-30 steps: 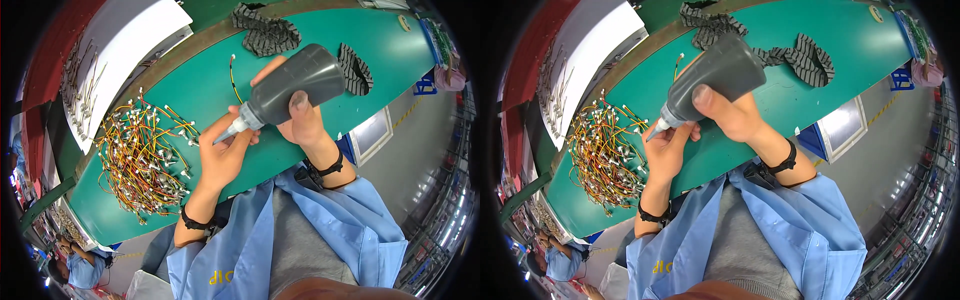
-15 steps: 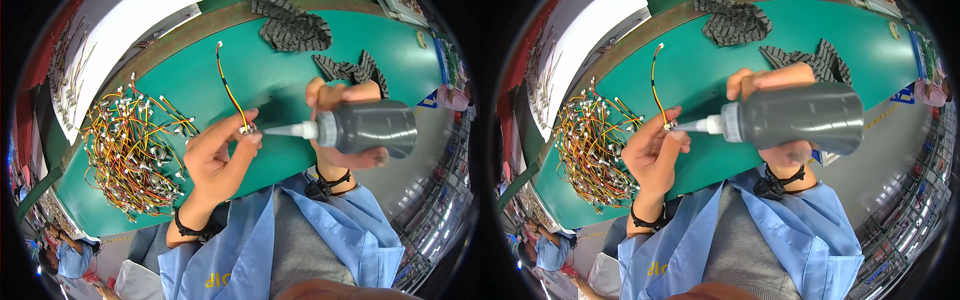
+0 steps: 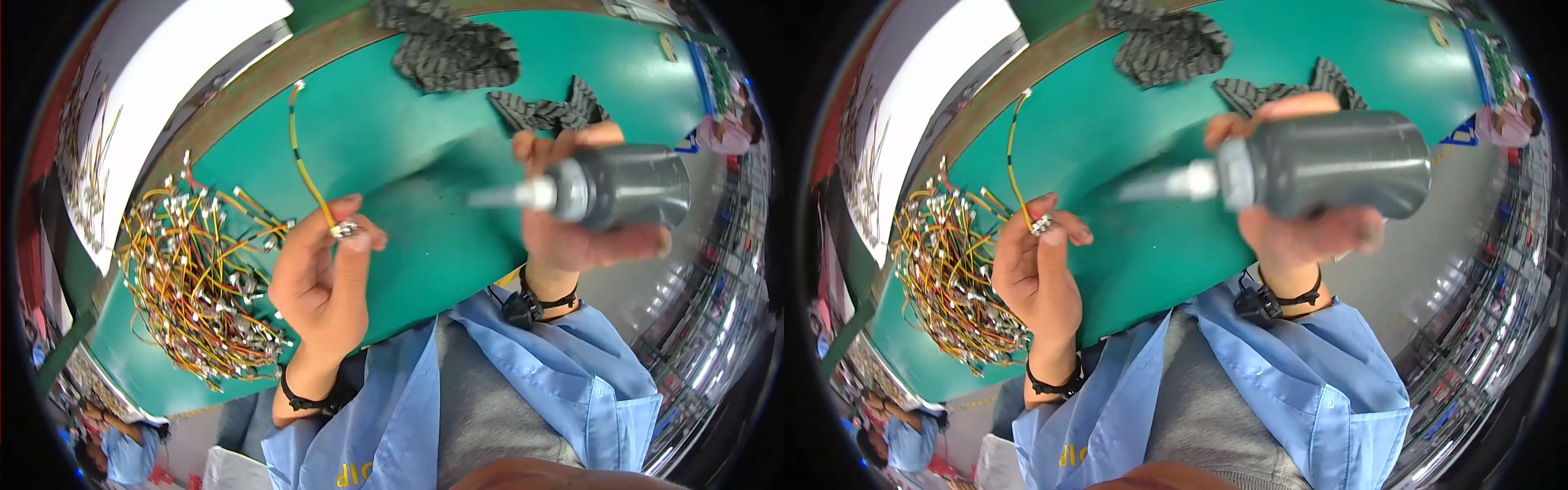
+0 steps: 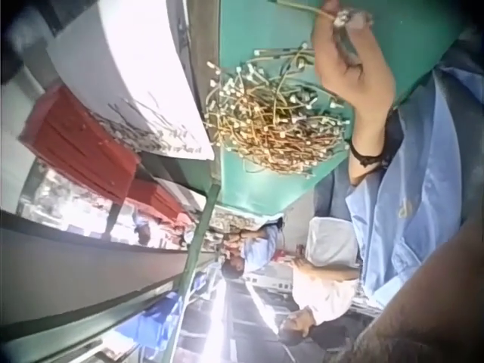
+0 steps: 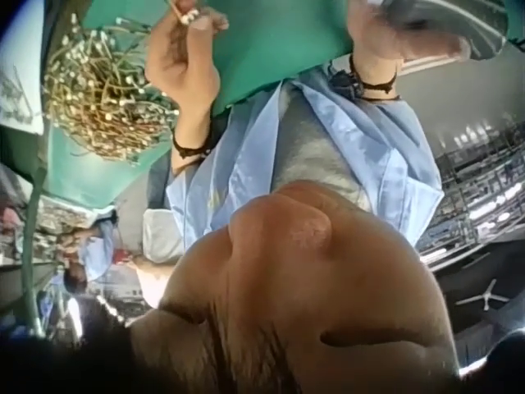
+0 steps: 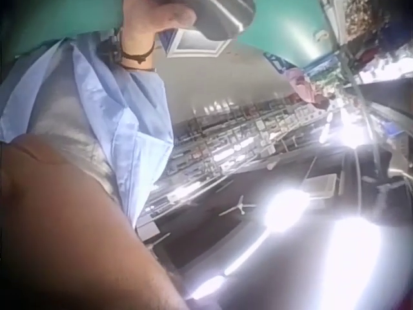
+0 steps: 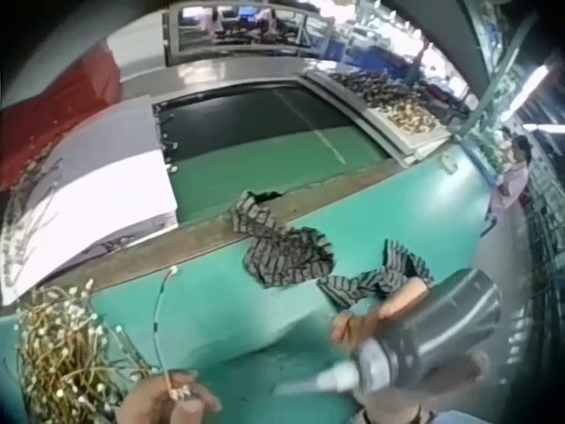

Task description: The person picks up a wire assembly from a pile, applies adhesive to the connector using a squeeze bottle, and wipes the tip of the bottle with a cloth. They repeat this process for several assemblies, occasionally setting the bottle down to organize the components.

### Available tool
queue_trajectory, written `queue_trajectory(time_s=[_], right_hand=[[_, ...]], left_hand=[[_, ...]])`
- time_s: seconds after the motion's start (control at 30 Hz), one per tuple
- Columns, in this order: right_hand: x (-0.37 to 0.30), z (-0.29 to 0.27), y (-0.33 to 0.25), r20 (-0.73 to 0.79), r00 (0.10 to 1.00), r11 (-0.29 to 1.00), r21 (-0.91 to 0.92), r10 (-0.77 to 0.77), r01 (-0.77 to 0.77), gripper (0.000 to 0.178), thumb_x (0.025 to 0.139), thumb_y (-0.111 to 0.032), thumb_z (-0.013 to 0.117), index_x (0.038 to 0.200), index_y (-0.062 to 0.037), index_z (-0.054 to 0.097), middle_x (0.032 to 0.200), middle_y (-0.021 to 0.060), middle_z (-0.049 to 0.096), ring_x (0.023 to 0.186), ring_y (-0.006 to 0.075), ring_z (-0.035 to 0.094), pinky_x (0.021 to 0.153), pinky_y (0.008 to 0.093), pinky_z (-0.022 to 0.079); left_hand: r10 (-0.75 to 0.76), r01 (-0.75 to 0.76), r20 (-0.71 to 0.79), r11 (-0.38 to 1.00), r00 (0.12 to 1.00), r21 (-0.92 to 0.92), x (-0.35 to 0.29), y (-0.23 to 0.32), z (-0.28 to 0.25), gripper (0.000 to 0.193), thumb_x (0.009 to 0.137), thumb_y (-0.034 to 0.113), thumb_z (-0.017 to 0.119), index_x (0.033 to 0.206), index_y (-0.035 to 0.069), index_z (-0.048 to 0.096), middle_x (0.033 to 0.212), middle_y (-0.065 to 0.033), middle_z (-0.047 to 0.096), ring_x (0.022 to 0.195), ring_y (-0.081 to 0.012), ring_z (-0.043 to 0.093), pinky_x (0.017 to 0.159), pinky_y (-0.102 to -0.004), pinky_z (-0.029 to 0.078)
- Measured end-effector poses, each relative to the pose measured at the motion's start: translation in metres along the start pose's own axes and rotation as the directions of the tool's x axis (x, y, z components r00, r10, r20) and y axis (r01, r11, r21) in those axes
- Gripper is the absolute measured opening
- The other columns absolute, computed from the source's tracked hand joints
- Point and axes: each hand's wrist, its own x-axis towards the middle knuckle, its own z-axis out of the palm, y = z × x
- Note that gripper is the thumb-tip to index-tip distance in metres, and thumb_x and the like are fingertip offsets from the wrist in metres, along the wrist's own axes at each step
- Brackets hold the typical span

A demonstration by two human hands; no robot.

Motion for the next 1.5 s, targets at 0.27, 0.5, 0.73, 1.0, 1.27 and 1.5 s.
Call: queue_trajectory(time_s=[0.27, 0.5, 0.73, 1.0, 1.27, 1.5], right_hand=[[0.042, -0.035, -0.031, 0.205, 0.97, 0.612, -0.752, -0.134, 0.244, 0.043, 0.077, -0.037, 0.075, 0.097, -0.0016, 0.061, 0.1, 0.0112, 0.063, 0.084, 0.0214, 0.061, 0.074, 0.0321, 0.051], [0.052, -0.026, -0.014, 0.247, 0.951, 0.476, -0.869, 0.184, 0.134, 0.033, 0.077, -0.03, 0.077, 0.09, -0.0026, 0.065, 0.088, 0.0128, 0.067, 0.072, 0.0208, 0.061, 0.063, 0.0307, 0.051], [0.072, -0.029, -0.017, 0.229, 0.921, 0.503, -0.863, 0.315, 0.042, 0.034, 0.083, -0.032, 0.071, 0.101, -0.0032, 0.064, 0.075, 0.0055, 0.065, 0.068, 0.0129, 0.062, 0.065, 0.0265, 0.05], [0.097, -0.022, -0.036, 0.302, 0.815, 0.379, -0.919, 0.495, 0.11, 0.032, 0.081, -0.029, 0.068, 0.099, -0.0036, 0.063, 0.086, 0.0094, 0.069, 0.072, 0.0273, 0.064, 0.067, 0.0364, 0.05], [0.07, -0.029, -0.08, -0.123, 0.716, 0.612, -0.434, 0.687, -0.661, 0.031, 0.087, -0.033, 0.062, 0.099, -0.0045, 0.061, 0.078, 0.0097, 0.065, 0.063, 0.0178, 0.062, 0.058, 0.0288, 0.05], [0.037, -0.031, -0.039, 0.28, 0.76, 0.694, 0.309, 0.587, -0.65, 0.044, 0.091, -0.044, 0.055, 0.104, -0.0029, 0.061, 0.07, 0.0074, 0.062, 0.061, 0.0141, 0.058, 0.067, 0.0267, 0.048]], left_hand=[[-0.013, 0.003, 0.072, 0.991, 0.997, 0.131, 0.035, 0.015, 0.036, 0.016, 0.096, 0.006, 0.047, 0.109, -0.002, 0.051, 0.118, -0.0162, 0.059, 0.105, -0.0192, 0.056, 0.094, -0.0336, 0.041], [0.077, -0.117, 0.203, 0.974, 0.976, 0.192, 0.079, -0.014, 0.07, 0.016, 0.099, 0.015, 0.04, 0.105, 0.002, 0.044, 0.121, -0.0197, 0.059, 0.107, -0.0273, 0.057, 0.094, -0.0353, 0.042], [-0.179, 0.023, 0.223, 0.824, 0.958, 0.566, 0.079, -0.009, 0.087, 0.019, 0.099, 0.018, 0.037, 0.103, -0.001, 0.038, 0.104, -0.0291, 0.062, 0.086, -0.0476, 0.059, 0.074, -0.0494, 0.046], [-0.066, -0.074, 0.215, 0.808, 0.974, 0.585, 0.08, -0.02, 0.093, 0.02, 0.098, 0.018, 0.037, 0.102, -0.002, 0.036, 0.104, -0.0287, 0.063, 0.083, -0.0491, 0.059, 0.071, -0.0518, 0.046], [0.113, -0.22, 0.257, 0.872, 0.96, 0.437, 0.079, -0.043, 0.075, 0.022, 0.097, 0.018, 0.044, 0.101, -0.004, 0.045, 0.102, -0.021, 0.064, 0.084, -0.0362, 0.063, 0.076, -0.0403, 0.048], [0.005, -0.03, 0.141, 0.984, 0.99, 0.178, 0.032, 0.014, 0.042, 0.022, 0.094, 0.007, 0.051, 0.112, -0.006, 0.056, 0.09, -0.0096, 0.057, 0.082, -0.0176, 0.057, 0.075, -0.0286, 0.047]])
